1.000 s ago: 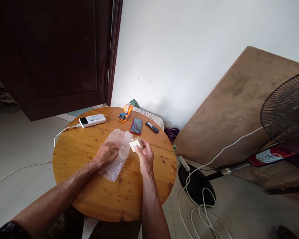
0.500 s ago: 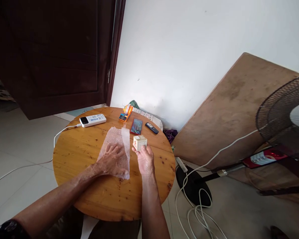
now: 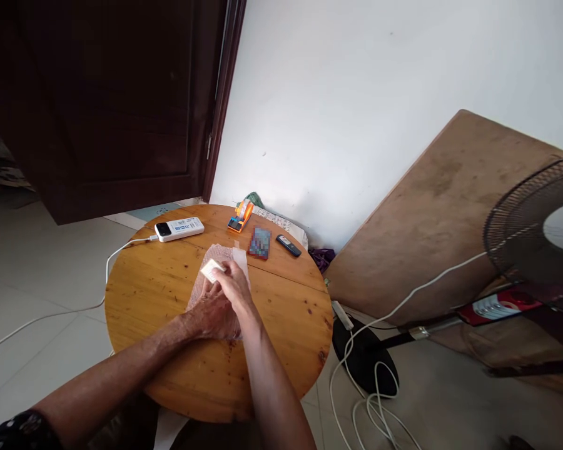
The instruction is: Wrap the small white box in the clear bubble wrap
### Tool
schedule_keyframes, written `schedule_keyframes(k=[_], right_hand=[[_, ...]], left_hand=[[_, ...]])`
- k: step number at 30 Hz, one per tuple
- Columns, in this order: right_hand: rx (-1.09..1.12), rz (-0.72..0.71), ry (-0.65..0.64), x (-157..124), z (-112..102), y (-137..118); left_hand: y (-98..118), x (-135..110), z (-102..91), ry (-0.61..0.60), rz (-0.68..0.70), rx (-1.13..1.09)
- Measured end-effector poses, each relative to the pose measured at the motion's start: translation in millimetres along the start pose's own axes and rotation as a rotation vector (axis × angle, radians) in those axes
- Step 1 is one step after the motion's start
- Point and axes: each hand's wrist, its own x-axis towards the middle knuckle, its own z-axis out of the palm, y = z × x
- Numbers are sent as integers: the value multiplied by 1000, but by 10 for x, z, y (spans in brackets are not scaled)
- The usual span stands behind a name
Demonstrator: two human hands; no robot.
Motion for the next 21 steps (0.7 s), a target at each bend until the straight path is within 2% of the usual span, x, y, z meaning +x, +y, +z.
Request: schedule_keyframes(k=[2,4,5,8,10,13,16,21], right_hand=[[34,0,78,46,-156,43],[104,-25,164,37,-334,81],[134,-38,200,18,-414,106],[192,-81,261,-61,-575,218],[206,-108,255,-102,-611,304],[190,-157,196,-131,-608,378],[51,-237,142,-161,-594,354],[-430,-256,27,-250,-563,266]], left_hand=[[-94,-108,-70,-82,73,23],[-135,-116,-130,-133,58,23],[-147,-93,-152,-124,19,18],[-209,4,-186,12,-115,28],[-280,44,-186,82,-201,73],[-392,59,-179,82,-229,87],[-465,63,-175,61,-195,78],[-527,89,-185,24,-155,71]])
